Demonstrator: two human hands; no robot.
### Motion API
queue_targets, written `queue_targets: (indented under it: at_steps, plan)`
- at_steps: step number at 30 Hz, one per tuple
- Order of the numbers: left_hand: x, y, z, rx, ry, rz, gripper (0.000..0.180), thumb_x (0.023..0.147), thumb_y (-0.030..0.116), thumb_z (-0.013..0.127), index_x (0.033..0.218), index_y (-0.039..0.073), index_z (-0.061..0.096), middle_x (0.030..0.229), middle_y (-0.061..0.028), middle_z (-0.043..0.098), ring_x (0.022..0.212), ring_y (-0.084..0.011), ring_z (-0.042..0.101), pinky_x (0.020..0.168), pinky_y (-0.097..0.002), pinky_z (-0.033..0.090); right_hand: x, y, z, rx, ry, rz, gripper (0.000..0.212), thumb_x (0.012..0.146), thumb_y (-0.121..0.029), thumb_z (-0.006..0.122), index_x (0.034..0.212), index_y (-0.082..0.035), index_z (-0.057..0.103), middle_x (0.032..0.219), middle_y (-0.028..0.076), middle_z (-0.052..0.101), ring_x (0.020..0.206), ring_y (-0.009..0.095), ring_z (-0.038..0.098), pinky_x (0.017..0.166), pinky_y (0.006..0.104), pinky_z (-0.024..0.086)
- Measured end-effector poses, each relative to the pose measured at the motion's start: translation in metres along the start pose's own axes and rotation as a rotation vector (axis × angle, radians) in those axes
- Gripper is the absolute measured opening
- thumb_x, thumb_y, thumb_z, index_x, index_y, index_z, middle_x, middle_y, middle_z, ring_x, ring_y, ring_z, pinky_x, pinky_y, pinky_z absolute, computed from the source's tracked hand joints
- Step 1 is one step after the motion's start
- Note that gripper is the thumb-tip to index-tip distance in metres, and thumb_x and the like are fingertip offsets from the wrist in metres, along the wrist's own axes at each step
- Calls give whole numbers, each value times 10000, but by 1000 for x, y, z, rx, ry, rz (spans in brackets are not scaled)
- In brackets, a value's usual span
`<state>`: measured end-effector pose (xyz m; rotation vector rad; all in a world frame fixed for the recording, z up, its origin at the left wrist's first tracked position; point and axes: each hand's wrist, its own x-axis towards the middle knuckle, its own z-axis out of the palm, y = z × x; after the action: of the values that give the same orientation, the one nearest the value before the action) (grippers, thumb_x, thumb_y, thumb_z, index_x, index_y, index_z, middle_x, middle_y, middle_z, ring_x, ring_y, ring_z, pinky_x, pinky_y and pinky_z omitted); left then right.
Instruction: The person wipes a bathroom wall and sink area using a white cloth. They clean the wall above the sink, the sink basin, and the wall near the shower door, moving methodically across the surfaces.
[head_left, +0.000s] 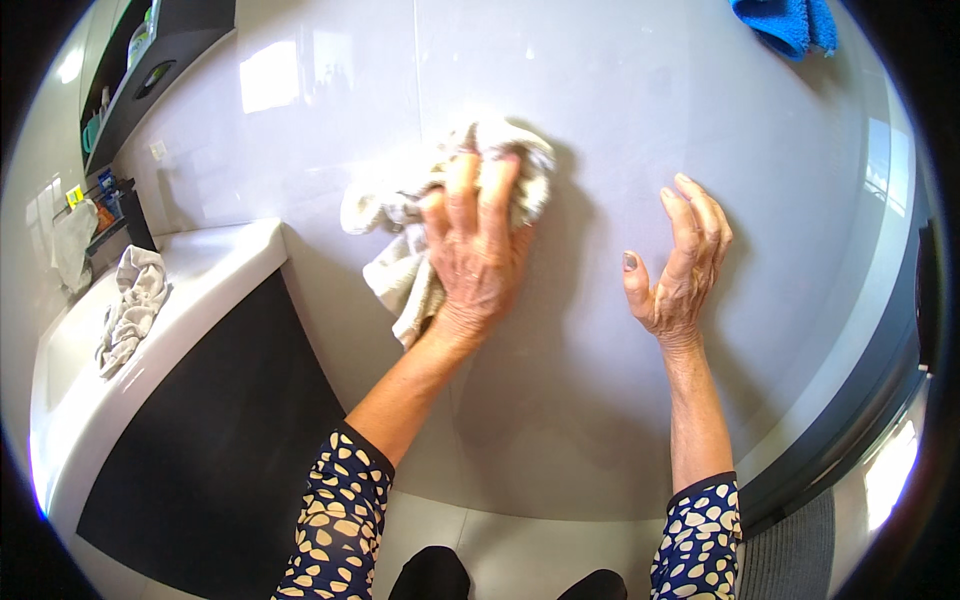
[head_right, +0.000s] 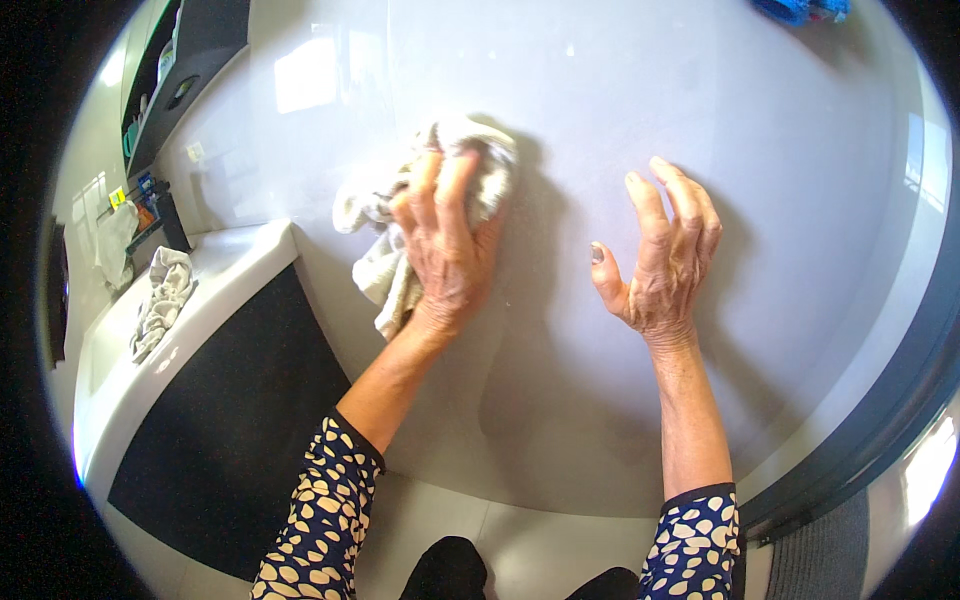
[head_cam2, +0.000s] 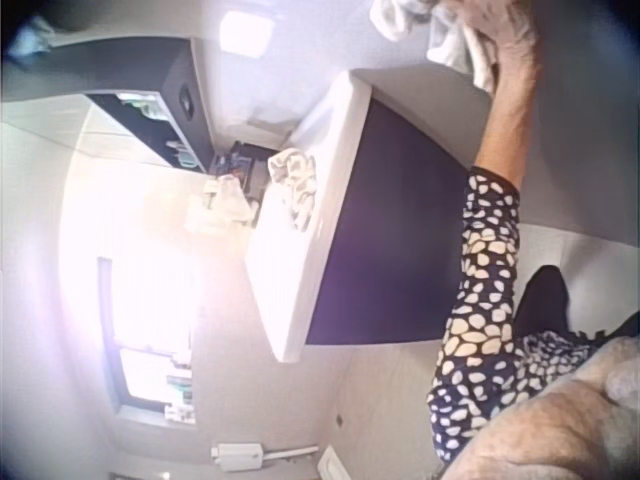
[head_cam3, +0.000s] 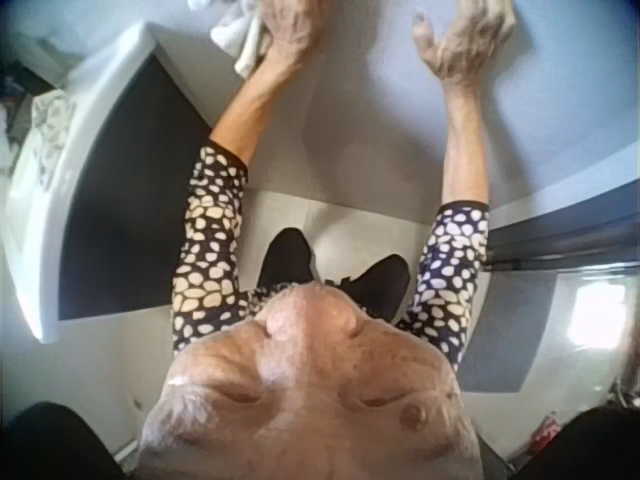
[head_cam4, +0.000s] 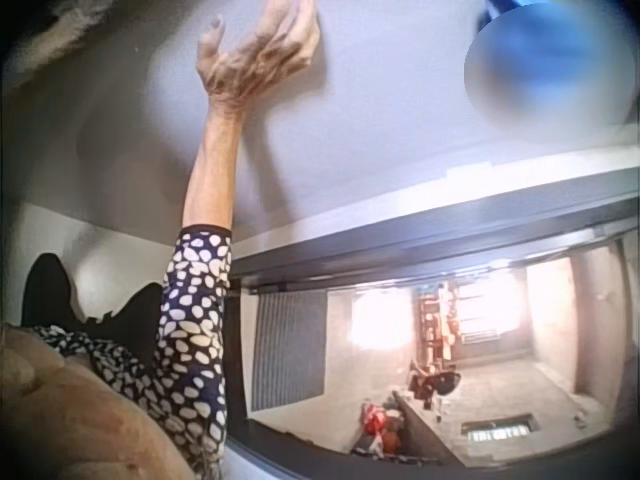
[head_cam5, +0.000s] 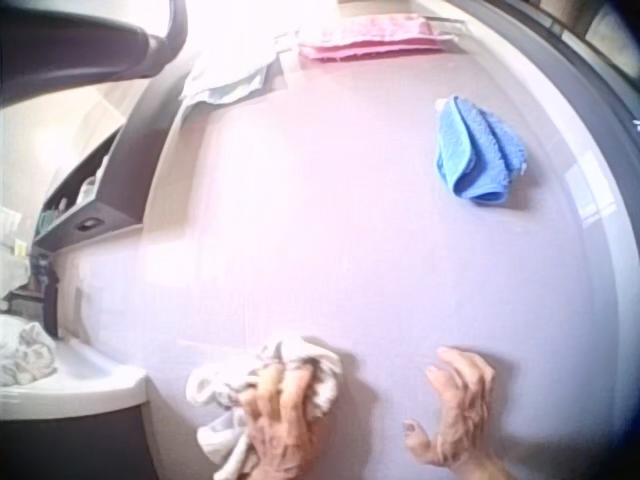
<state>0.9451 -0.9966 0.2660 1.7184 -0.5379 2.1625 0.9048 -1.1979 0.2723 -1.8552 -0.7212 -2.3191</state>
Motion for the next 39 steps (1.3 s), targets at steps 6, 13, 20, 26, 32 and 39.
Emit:
queue_targets:
  at_steps: [6,13,20,26,32,39]
  plan:
    - [-1,46,-24,-423,-290,-57,910,592,171,720,1370,31,269,1406,-236,301,1321,-370,280,1012,-486,200,0,3,-6,64,-43,-8,554,824,-478,550,1246,-124,486,1255,119,466,1125,292,427,928,428,335]
    - [22,17,-59,-894,-695,-371,704,874,369,482,1426,7,239,1508,-241,121,1410,-323,96,1094,-478,-47,14,-52,14,70,15,94,609,701,-420,637,1237,-158,512,1260,111,461,1166,302,417,929,442,320]
    - [31,-21,-94,-689,-154,-670,265,944,152,476,1150,18,575,1040,-104,615,989,-187,568,890,-290,441,-9,-114,70,-221,-153,200,605,796,-516,562,1363,-420,372,1431,162,298,1315,335,270,927,587,283]
    - [-22,-41,-78,-398,113,-645,375,963,258,435,1228,-8,442,1286,-130,403,1167,-216,383,993,-356,298,-7,-112,73,-255,-59,116,423,898,-270,514,1288,-425,458,1397,161,363,1297,310,316,926,536,324]
    - [-46,16,-48,-385,-88,-318,531,949,382,459,1324,19,360,1403,-160,280,1306,-288,257,1068,-451,228,-40,-64,42,-244,31,205,300,897,-228,480,1171,-324,558,1360,105,393,1266,276,361,921,484,315]
    - [-74,-10,-16,-55,-280,48,636,902,492,485,1389,99,372,1470,-193,237,1374,-376,178,1097,-498,160,-40,-51,39,-314,34,214,394,849,-206,553,1237,-273,557,1289,147,430,1202,312,401,875,480,307]
